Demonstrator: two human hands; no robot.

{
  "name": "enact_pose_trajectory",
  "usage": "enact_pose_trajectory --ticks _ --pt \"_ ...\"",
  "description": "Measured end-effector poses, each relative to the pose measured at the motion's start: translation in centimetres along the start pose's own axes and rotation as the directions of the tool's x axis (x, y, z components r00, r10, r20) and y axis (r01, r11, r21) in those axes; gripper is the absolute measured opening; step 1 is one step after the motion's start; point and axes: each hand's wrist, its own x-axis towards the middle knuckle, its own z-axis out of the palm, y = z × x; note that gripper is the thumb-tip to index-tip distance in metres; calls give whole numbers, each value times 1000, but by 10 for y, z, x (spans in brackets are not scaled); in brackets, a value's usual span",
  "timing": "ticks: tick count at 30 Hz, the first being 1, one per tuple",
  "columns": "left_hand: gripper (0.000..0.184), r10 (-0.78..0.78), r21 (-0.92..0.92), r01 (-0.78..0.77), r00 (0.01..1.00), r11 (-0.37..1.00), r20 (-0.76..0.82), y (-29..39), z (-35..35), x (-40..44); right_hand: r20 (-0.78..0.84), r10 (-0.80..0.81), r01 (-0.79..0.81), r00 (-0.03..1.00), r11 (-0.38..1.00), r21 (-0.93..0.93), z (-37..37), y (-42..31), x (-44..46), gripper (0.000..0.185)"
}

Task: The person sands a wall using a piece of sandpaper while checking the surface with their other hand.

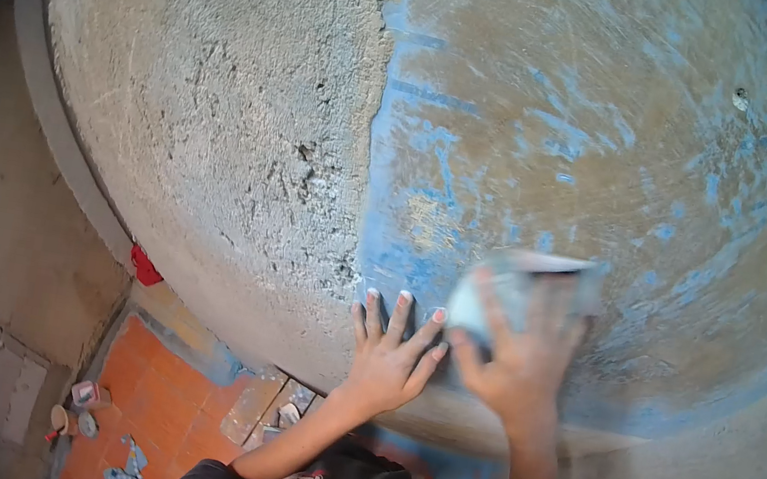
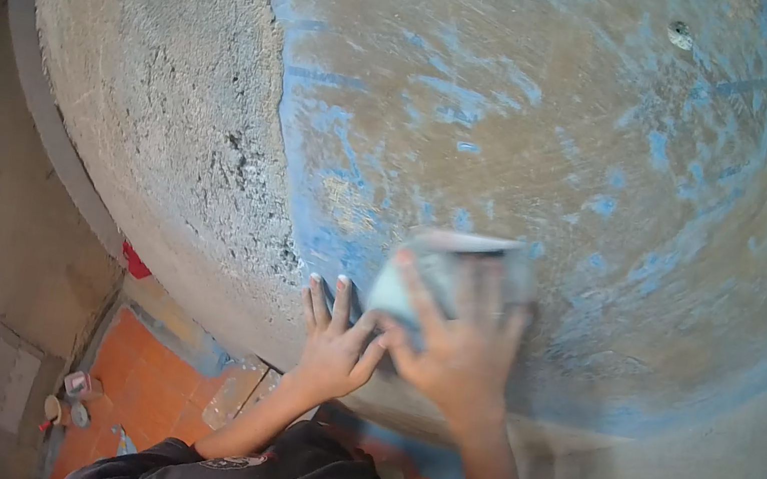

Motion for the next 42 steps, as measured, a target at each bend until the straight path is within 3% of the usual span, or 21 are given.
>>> enact_pose_trajectory --ticks 2,5,6,9,10,12,14,16,17,19,20,22,24,27,30,33,34,37,38,41,42 --pt "53 44 29 -44 999 999 -7 -5 9 -5 -265 170 -180 949 984 -13 -1 16 9 67" --pt "55 47 7 -47 999 999 3 -6 15 -7 -279 216 -218 936 976 25 9 0 -2 69" --pt "59 69 10 -70 997 998 37 -8 14 -9 -52 69 -72 996 995 -62 11 -10 -17 69" --pt "68 127 32 -130 989 991 76 -15 15 -9 78 64 -65 995 998 2 2 -8 -29 68" --pt "69 136 44 -138 989 989 59 -15 17 -7 -116 213 -219 970 975 -39 1 -1 -31 68" --pt "75 156 72 -160 986 985 57 -15 19 -7 -251 314 -300 916 949 94 9 6 -37 66" --pt "67 107 30 -109 993 994 54 -14 23 -9 -166 318 -297 933 945 139 16 -2 -52 64" --pt "66 99 7 -99 994 995 51 -16 25 -13 145 224 -242 964 963 118 23 -37 -76 62" --pt "70 114 5 -114 993 993 39 -19 27 -13 56 286 -289 957 955 62 24 -30 -80 63" --pt "77 132 10 -133 990 991 50 -17 29 -11 -125 389 -396 913 918 -37 22 3 -91 64" --pt "81 141 21 -143 987 989 80 -15 25 -11 -239 533 -547 812 837 8 26 27 -97 69" --pt "87 163 9 -165 980 986 112 -12 22 -8 -243 707 -674 665 707 213 53 22 -122 69" --pt "89 161 -30 -158 980 987 117 -8 24 -10 -191 636 -608 748 772 186 78 -3 -142 65" --pt "89 160 -40 -156 975 987 151 -1 35 -19 137 433 -446 891 891 87 67 -24 -164 62" --pt "83 241 -4 -248 938 969 248 7 38 -28 -238 805 -702 543 591 398 75 33 -172 64" --pt "71 243 -111 -219 921 969 303 22 41 -31 -169 789 -707 591 607 363 89 27 -178 65" --pt "70 232 -133 -200 927 971 296 25 42 -31 -252 724 -639 642 687 344 91 1 -167 65" --pt "67 229 -183 -187 941 965 247 33 45 -32 2 668 -608 744 675 418 94 -46 -181 65" --pt "67 257 -187 -219 944 958 209 31 47 -31 25 684 -650 729 679 340 93 -33 -188 67" --pt "65 288 -191 -257 944 947 161 31 48 -32 -95 877 -693 471 435 575 75 35 -184 69" --pt "64 292 -196 -261 944 945 152 33 49 -31 -87 889 -702 450 412 581 75 34 -184 70"
